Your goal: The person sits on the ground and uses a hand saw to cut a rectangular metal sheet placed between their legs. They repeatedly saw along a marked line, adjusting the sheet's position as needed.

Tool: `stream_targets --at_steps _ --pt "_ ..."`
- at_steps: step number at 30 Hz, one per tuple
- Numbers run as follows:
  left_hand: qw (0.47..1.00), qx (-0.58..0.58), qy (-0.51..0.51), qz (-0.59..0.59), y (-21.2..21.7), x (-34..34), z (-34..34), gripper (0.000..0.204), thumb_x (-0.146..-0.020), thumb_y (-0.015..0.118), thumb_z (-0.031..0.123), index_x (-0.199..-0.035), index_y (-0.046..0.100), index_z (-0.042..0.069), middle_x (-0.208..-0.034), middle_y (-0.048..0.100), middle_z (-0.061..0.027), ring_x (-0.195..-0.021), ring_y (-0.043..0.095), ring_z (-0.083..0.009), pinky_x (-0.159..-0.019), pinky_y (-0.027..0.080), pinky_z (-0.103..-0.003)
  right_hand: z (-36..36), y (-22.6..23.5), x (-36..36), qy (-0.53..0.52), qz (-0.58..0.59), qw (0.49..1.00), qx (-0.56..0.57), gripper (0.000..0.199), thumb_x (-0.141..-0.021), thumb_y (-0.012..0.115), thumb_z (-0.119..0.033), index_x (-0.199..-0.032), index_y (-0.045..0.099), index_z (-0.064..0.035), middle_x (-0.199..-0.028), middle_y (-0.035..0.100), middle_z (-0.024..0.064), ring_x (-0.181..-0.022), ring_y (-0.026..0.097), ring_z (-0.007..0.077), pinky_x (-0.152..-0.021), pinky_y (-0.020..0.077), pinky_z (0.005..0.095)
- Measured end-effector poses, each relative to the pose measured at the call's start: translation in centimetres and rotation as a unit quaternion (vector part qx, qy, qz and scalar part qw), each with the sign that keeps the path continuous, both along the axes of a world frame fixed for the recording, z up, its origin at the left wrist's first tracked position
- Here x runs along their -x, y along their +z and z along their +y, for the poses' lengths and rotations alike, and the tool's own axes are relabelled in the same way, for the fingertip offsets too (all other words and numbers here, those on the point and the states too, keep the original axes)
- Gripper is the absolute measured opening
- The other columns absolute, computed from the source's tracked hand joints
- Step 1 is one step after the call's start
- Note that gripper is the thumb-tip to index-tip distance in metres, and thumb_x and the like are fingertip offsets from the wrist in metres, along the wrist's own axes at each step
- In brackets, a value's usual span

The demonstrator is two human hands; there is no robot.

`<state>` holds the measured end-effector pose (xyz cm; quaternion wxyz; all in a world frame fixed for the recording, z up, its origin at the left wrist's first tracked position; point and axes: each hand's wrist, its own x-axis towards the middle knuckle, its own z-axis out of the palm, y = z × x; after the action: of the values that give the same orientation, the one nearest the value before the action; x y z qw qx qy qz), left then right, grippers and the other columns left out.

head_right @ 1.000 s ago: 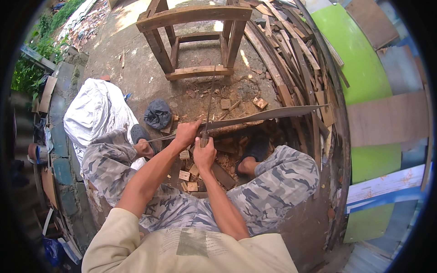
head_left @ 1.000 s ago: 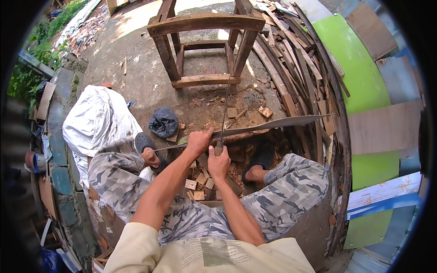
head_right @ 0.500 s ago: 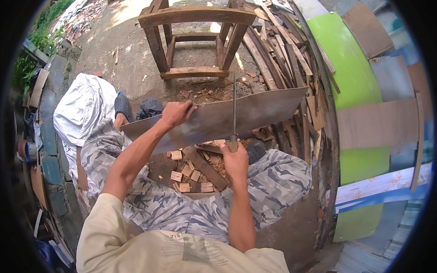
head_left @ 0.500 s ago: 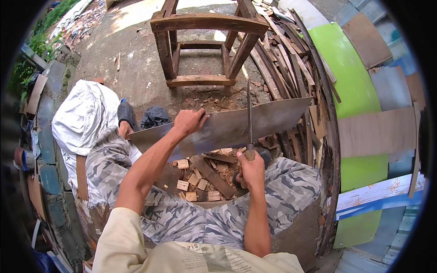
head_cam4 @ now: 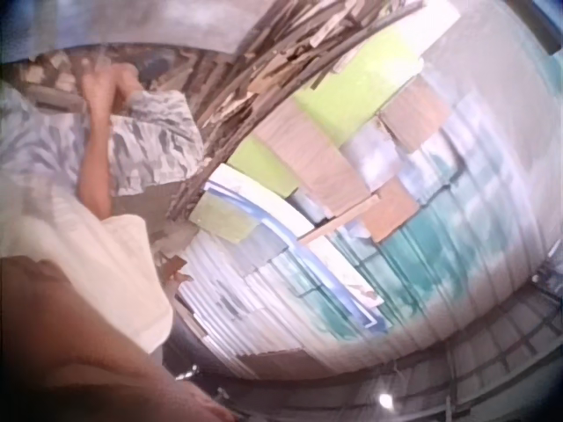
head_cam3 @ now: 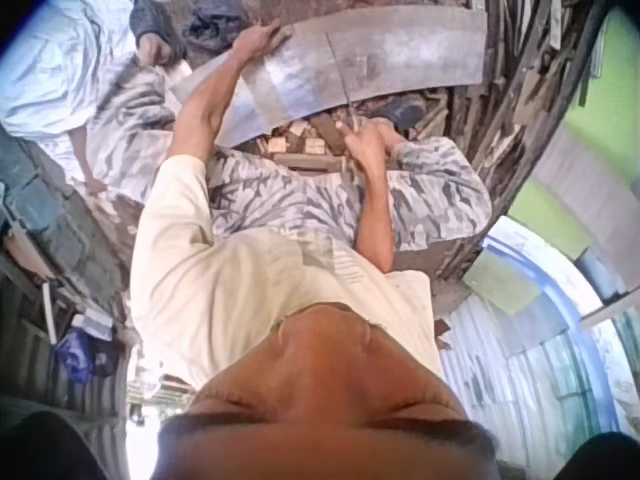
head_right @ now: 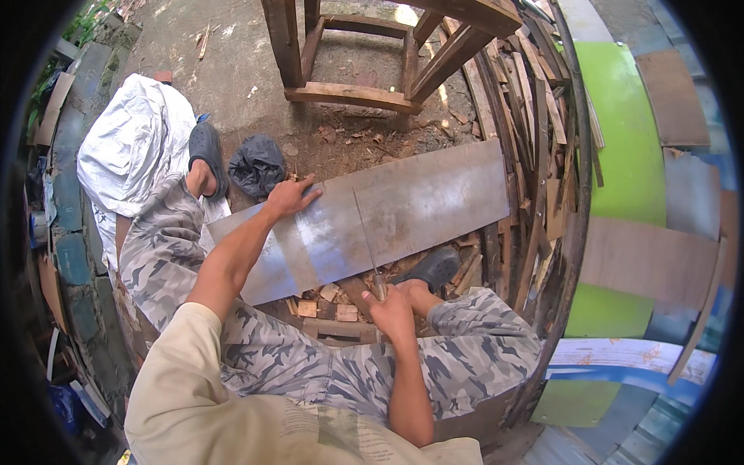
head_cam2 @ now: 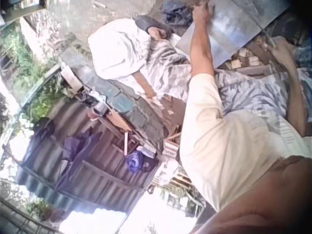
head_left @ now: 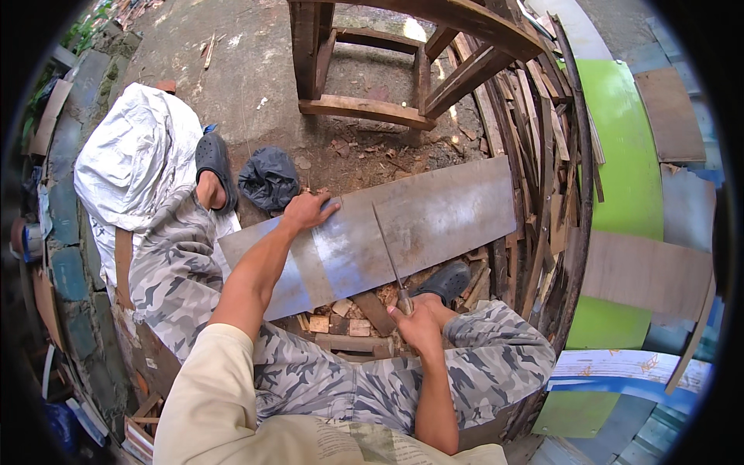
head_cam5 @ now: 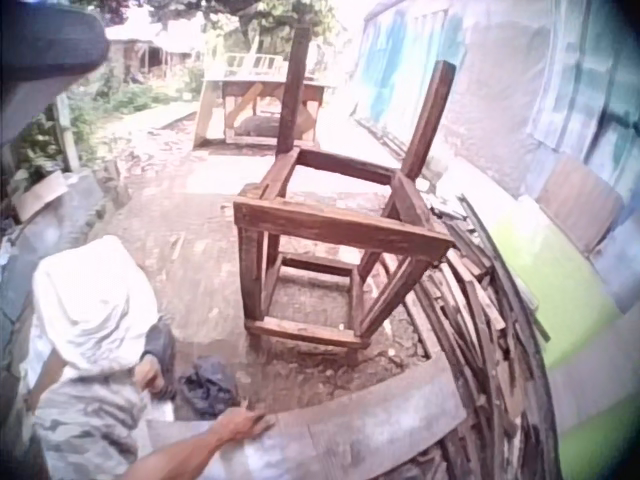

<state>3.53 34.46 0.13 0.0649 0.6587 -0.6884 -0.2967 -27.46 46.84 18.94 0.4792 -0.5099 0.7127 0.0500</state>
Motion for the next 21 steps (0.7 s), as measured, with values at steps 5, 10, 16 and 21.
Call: stream_targets --at_steps 5,10,16,21 --pt "0.998 -0.066 0.002 0.02 -3.5 -1.1 4.4 0.056 -0.096 0.049 0.062 -0.119 0.066 0.013 -0.088 0.071 -0.0235 -0.091 0.068 -0.0433 -0.082 0.053 -0.053 0.5 -1.8 0.5 -0.004 -0.002 1.0 0.0 0.042 -0.087 0.072 -0.034 -0.099 0.065 0.0061 -0.09 0.068 0.0283 -0.09 0.065 0.0434 -0.081 0.0494 0.0468" --pt "0.985 -0.166 -0.019 -0.04 -4.4 -0.4 8.9 0.062 -0.095 0.047 0.066 -0.114 0.066 0.01 -0.09 0.072 -0.0217 -0.094 0.069 -0.0425 -0.086 0.053 -0.051 -0.7 -3.7 0.4 -0.04 0.044 0.993 0.099 0.039 -0.086 0.075 -0.032 -0.091 0.065 0.0049 -0.079 0.067 0.0214 -0.074 0.064 0.0359 -0.072 0.0491 0.0434" --pt "0.959 -0.226 0.141 0.102 -5.6 0.6 9.7 0.073 -0.092 0.046 0.071 -0.114 0.07 0.005 -0.095 0.072 -0.0246 -0.095 0.069 -0.0416 -0.09 0.051 -0.052 -2.4 -5.8 -0.3 -0.051 0.075 0.991 0.1 0.04 -0.085 0.076 -0.033 -0.098 0.066 0.0032 -0.085 0.069 0.0222 -0.081 0.067 0.0384 -0.076 0.0499 0.0451" --pt "0.907 -0.381 0.065 0.168 -4.7 -0.3 6.8 0.061 -0.091 0.057 0.058 -0.108 0.072 0.002 -0.096 0.074 -0.0139 -0.086 0.071 -0.0291 -0.081 0.055 -0.045 -4.6 -8.1 -2.1 0.005 -0.007 0.982 0.188 0.046 -0.084 0.077 -0.024 -0.119 0.058 0.0008 -0.105 0.068 0.0261 -0.1 0.065 0.0438 -0.087 0.0498 0.0477"
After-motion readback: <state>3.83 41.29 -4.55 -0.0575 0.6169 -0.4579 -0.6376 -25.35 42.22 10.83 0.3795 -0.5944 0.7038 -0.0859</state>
